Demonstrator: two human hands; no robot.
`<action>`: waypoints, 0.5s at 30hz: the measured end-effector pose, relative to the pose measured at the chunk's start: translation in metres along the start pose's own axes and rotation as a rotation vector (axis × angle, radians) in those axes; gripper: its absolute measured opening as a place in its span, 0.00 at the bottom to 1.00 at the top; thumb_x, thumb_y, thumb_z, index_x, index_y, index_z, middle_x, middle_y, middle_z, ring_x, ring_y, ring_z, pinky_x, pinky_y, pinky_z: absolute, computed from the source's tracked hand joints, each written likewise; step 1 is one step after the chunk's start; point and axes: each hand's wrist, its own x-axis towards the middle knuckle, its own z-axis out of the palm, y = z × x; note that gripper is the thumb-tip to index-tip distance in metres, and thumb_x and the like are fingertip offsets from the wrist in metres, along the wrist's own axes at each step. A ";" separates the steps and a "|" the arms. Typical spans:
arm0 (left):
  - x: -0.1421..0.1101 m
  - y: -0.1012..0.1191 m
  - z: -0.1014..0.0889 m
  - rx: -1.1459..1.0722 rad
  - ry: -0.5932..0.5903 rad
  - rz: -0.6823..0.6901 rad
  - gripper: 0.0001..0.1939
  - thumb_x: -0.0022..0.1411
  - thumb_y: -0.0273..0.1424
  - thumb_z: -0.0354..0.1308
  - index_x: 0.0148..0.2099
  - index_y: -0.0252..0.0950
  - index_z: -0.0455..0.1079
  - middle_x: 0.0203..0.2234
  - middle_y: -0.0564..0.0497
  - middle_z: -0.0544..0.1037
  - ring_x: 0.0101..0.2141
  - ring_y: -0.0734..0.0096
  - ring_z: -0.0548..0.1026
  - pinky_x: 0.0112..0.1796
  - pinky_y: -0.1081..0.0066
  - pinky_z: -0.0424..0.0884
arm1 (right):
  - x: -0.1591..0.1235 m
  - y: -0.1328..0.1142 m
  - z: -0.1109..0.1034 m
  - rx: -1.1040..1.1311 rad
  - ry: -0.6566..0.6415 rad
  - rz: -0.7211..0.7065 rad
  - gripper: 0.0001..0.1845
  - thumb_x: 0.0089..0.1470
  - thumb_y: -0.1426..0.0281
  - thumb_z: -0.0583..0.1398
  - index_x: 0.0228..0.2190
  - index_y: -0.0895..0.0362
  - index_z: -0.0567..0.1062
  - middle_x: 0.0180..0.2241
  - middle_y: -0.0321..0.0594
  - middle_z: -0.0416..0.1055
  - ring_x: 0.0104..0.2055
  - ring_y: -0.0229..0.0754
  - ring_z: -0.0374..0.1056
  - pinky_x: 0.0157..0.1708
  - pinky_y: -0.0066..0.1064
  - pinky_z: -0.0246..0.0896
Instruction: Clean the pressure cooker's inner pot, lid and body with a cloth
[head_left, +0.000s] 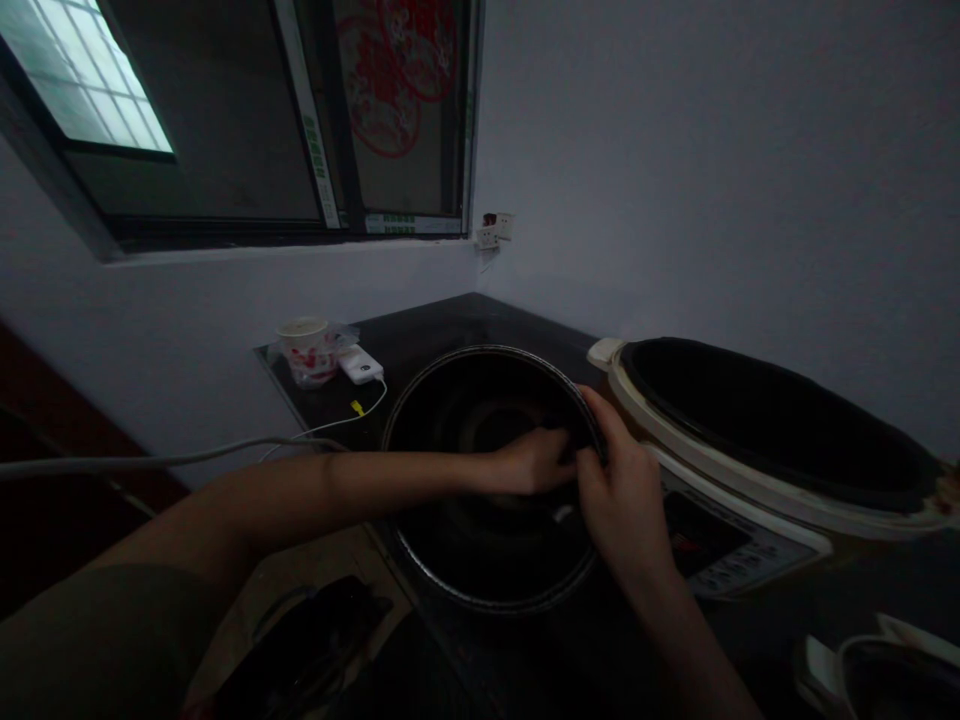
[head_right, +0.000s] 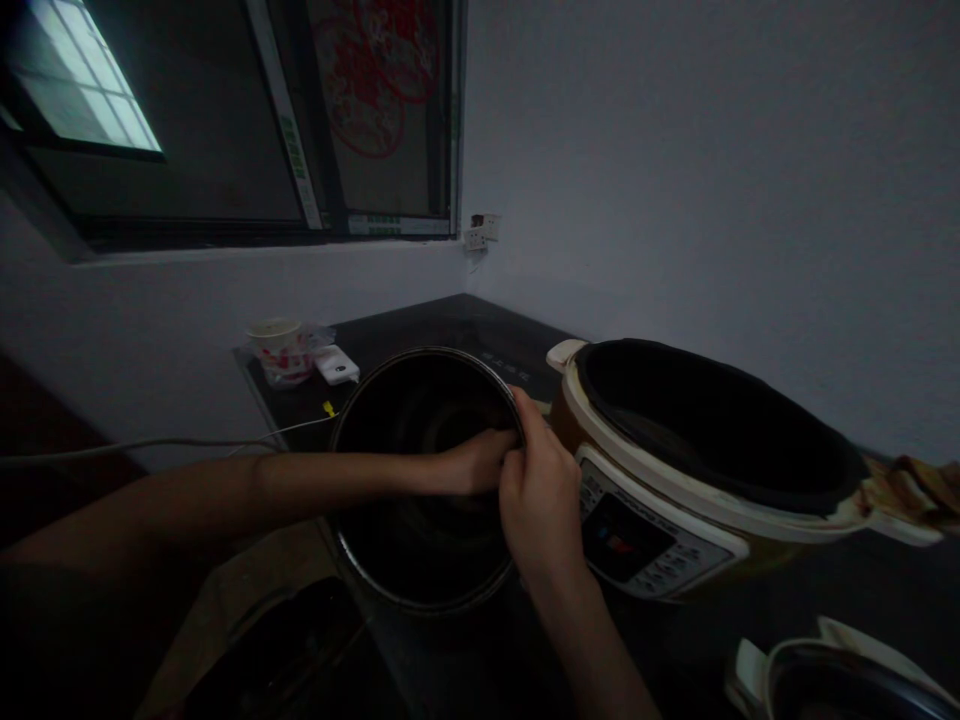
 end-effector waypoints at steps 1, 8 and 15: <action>-0.003 0.002 0.003 0.035 -0.049 0.008 0.16 0.63 0.33 0.50 0.49 0.28 0.67 0.42 0.37 0.78 0.40 0.54 0.78 0.39 0.62 0.74 | 0.001 0.001 0.000 0.004 0.005 0.005 0.32 0.45 0.80 0.50 0.53 0.56 0.69 0.51 0.42 0.73 0.53 0.46 0.69 0.53 0.41 0.64; -0.042 0.010 0.004 0.275 -0.378 -0.002 0.20 0.58 0.34 0.54 0.52 0.33 0.66 0.38 0.37 0.80 0.34 0.50 0.80 0.30 0.60 0.75 | 0.003 0.001 -0.001 0.039 0.002 -0.006 0.31 0.46 0.80 0.49 0.52 0.54 0.70 0.49 0.40 0.74 0.51 0.46 0.71 0.51 0.40 0.66; -0.072 -0.019 -0.013 0.604 -0.525 0.100 0.14 0.62 0.35 0.52 0.42 0.33 0.74 0.35 0.39 0.81 0.34 0.55 0.80 0.30 0.64 0.75 | -0.001 -0.006 0.000 0.035 -0.022 -0.013 0.29 0.49 0.79 0.50 0.53 0.57 0.70 0.50 0.43 0.73 0.51 0.46 0.70 0.51 0.39 0.66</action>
